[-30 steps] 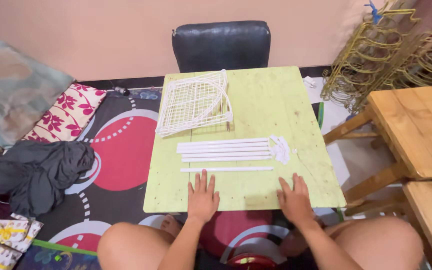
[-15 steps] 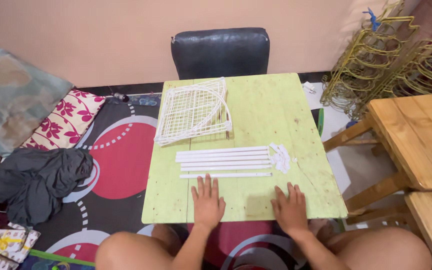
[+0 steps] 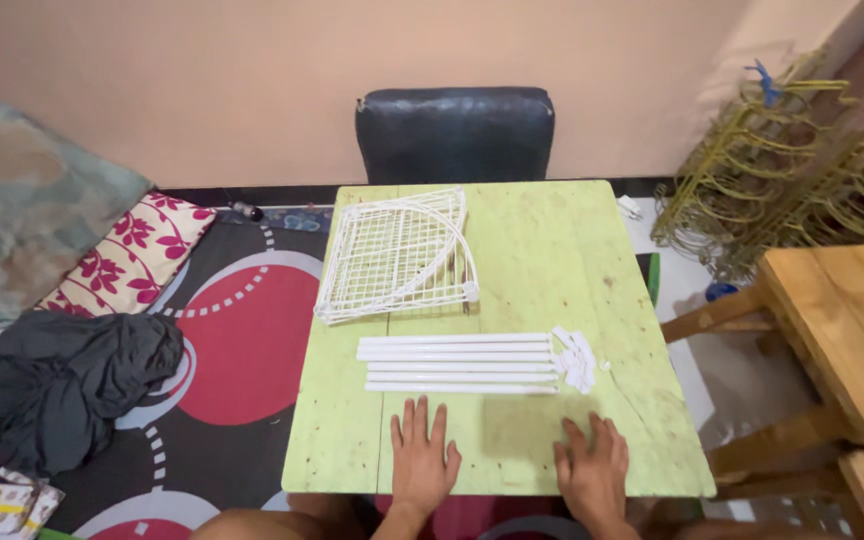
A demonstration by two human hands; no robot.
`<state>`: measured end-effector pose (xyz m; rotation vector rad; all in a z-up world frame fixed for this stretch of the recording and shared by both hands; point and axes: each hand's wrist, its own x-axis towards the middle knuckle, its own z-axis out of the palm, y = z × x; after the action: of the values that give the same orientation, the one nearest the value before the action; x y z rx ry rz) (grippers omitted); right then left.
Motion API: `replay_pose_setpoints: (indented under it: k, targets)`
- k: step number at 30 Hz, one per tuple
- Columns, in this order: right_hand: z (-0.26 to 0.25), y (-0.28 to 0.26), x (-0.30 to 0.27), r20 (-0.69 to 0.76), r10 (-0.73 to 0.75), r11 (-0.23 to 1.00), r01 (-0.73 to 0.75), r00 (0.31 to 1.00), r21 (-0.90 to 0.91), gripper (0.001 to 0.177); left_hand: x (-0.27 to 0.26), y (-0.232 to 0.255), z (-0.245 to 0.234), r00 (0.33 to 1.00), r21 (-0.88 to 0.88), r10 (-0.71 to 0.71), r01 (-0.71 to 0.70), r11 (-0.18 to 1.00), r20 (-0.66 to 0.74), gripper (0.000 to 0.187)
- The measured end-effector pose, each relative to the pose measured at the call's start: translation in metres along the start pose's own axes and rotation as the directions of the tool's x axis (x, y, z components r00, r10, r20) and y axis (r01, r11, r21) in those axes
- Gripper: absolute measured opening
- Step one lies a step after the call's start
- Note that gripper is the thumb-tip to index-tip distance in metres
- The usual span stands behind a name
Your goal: The person assembles a white wire rack by inserting white plastic poles into the frame and securing them with small plastic connectors. They repeatedly attach and detach poles to adjust the structure on a light green table.
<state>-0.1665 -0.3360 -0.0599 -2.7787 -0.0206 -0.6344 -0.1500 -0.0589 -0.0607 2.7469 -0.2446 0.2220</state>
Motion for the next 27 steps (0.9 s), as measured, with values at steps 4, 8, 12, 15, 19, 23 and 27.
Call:
replay_pose_setpoints:
  k: [4, 8, 12, 15, 19, 23, 27]
  targets:
    - [0.009, 0.003, -0.001, 0.016, 0.053, 0.998, -0.053, 0.998, -0.024, 0.047, 0.003, 0.001, -0.003, 0.995, -0.05, 0.041, -0.046, 0.998, -0.088, 0.068]
    - [0.025, 0.013, -0.007, -0.028, 0.071, 0.997, -0.072, 0.997, -0.03, 0.048, 0.005, -0.001, 0.002, 0.994, -0.055, 0.045, -0.051, 0.997, -0.098, 0.071]
    - [0.043, 0.026, -0.016, -0.029, 0.065, 0.996, -0.067, 0.997, -0.066, 0.049, -0.001, -0.004, 0.016, 0.993, -0.037, 0.037, -0.042, 0.998, -0.114, 0.073]
    - [0.055, 0.028, -0.016, -0.133, 0.084, 0.995, -0.09, 0.988, -0.041, 0.048, 0.004, -0.009, 0.022, 0.983, -0.035, 0.073, -0.08, 0.996, -0.166, 0.073]
    - [0.055, 0.026, -0.016, -0.214, 0.036, 0.999, -0.042, 0.976, -0.02, 0.046, 0.003, -0.009, 0.022, 0.981, -0.031, 0.085, -0.092, 0.995, -0.173, 0.074]
    - [0.032, 0.019, -0.005, -0.193, 0.025, 0.999, -0.017, 0.981, 0.044, 0.047, 0.004, -0.003, 0.012, 0.992, -0.048, 0.037, -0.043, 0.998, -0.121, 0.073]
    - [0.003, -0.004, 0.019, -0.168, -0.013, 0.988, 0.039, 0.986, 0.151, 0.043, 0.007, 0.003, -0.002, 0.998, -0.059, 0.027, -0.03, 0.998, -0.057, 0.073]
